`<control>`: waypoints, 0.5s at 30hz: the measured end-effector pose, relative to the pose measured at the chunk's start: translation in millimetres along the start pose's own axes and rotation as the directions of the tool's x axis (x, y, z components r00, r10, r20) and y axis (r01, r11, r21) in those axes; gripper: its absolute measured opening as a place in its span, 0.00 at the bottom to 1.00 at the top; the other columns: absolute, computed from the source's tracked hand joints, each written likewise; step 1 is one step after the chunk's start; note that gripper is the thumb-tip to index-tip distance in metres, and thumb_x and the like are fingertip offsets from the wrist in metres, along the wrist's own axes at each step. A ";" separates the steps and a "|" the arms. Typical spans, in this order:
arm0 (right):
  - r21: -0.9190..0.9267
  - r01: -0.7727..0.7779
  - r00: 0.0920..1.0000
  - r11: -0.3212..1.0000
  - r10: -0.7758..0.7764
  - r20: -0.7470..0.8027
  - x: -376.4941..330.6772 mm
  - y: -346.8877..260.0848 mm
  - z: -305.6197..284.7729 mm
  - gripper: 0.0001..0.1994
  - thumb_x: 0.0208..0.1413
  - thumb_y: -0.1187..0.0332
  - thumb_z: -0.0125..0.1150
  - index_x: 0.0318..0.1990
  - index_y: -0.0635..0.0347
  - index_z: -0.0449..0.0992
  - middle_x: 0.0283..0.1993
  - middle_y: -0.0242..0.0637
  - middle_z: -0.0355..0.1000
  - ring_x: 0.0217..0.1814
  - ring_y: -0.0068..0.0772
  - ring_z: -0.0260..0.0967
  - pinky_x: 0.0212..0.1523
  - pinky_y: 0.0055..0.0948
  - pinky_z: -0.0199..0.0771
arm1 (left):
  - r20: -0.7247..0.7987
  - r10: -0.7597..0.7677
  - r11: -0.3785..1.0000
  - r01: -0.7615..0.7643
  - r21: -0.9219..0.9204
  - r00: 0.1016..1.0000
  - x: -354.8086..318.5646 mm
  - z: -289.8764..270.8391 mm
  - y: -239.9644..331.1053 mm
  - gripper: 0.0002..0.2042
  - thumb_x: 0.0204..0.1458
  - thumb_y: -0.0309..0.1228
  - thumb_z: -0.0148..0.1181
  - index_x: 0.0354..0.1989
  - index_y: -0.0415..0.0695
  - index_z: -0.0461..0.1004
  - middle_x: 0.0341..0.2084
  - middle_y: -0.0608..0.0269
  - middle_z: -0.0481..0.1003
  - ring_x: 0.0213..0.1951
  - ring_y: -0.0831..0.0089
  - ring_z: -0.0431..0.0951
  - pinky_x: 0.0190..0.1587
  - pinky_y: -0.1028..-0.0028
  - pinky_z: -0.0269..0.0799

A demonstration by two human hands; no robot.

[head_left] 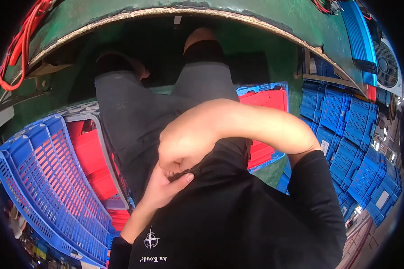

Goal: Assembling a black strap onto a small electronic component at a factory workbench.

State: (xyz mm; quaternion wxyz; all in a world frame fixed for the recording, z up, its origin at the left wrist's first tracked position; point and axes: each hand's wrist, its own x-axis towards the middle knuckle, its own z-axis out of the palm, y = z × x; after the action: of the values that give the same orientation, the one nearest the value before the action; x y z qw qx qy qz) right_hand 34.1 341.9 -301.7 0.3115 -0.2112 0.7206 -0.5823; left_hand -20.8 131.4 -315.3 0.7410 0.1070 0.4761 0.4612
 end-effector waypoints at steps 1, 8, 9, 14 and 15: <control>-0.089 0.057 0.994 0.994 -0.065 -0.082 0.7 -2.5 0.0 0.07 0.43 0.71 0.57 0.30 0.65 0.75 0.25 0.46 0.73 0.30 0.48 0.72 0.30 0.41 0.68 | 0.003 -0.003 1.000 0.003 0.002 1.000 -0.6 0.8 2.7 0.24 0.49 0.20 0.61 0.55 0.39 0.61 0.41 0.67 0.70 0.43 0.80 0.71 0.46 0.79 0.66; -0.168 0.254 0.819 0.953 -0.304 -0.486 6.5 -15.5 -12.8 0.06 0.40 0.71 0.59 0.26 0.61 0.70 0.18 0.38 0.68 0.22 0.42 0.68 0.21 0.37 0.64 | 0.009 0.135 0.912 -0.128 0.389 0.991 -0.6 -7.0 0.3 0.23 0.48 0.24 0.64 0.51 0.40 0.62 0.37 0.66 0.71 0.42 0.79 0.70 0.46 0.78 0.64; -0.199 0.287 0.734 0.937 -0.349 -0.583 7.8 -19.1 -16.7 0.06 0.39 0.71 0.60 0.26 0.58 0.70 0.17 0.34 0.66 0.20 0.38 0.67 0.19 0.35 0.63 | 0.020 0.115 0.895 -0.113 0.432 0.993 -0.6 -8.4 -1.6 0.21 0.48 0.24 0.63 0.49 0.41 0.61 0.35 0.65 0.72 0.38 0.80 0.70 0.43 0.81 0.63; -0.562 0.369 0.000 0.740 -0.605 -0.796 47.7 -32.8 -23.2 0.09 0.37 0.75 0.63 0.26 0.55 0.67 0.16 0.25 0.61 0.16 0.27 0.60 0.16 0.26 0.60 | 0.043 0.068 0.935 -0.079 0.345 0.997 -0.9 -9.1 -2.0 0.19 0.48 0.22 0.62 0.45 0.43 0.59 0.32 0.64 0.72 0.33 0.79 0.72 0.39 0.80 0.65; -0.627 0.342 -0.081 0.700 -0.643 -0.762 52.8 -33.6 -21.2 0.09 0.38 0.75 0.63 0.26 0.55 0.67 0.16 0.25 0.62 0.16 0.27 0.61 0.16 0.25 0.60 | -0.003 0.057 0.960 -0.054 0.276 0.998 -2.0 -4.1 -0.8 0.19 0.48 0.23 0.62 0.45 0.42 0.60 0.32 0.63 0.72 0.33 0.79 0.72 0.39 0.80 0.66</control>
State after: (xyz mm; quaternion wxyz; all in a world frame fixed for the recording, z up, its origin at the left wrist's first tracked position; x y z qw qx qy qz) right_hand -20.4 313.8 -277.1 -0.4900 -0.0734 0.6701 -0.5527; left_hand -23.8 128.3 -316.7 0.7029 0.2201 0.5367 0.4116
